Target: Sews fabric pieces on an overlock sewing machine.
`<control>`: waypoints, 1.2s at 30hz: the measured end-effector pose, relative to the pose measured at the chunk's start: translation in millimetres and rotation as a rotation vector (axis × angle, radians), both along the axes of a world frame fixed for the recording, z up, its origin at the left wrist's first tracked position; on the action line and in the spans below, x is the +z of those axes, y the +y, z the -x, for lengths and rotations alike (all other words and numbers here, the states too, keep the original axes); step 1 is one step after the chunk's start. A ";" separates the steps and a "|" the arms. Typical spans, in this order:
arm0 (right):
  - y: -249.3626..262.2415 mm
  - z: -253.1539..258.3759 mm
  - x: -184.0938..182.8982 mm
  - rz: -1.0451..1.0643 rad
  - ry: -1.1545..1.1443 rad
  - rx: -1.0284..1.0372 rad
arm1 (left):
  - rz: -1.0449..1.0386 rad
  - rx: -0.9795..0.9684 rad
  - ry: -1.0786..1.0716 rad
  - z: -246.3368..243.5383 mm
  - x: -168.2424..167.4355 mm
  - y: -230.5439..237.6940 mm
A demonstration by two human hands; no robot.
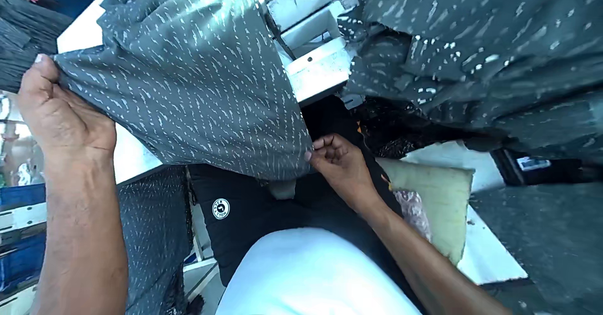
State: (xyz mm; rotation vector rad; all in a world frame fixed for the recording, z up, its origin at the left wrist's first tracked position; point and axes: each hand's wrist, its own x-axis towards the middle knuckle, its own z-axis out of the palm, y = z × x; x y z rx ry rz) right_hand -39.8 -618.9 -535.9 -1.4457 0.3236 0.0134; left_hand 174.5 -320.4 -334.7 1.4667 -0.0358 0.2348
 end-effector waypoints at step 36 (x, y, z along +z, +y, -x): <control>-24.2 -57.9 85.0 -0.180 -0.482 0.271 | -1.443 -0.298 -0.171 -99.1 -10.2 -139.7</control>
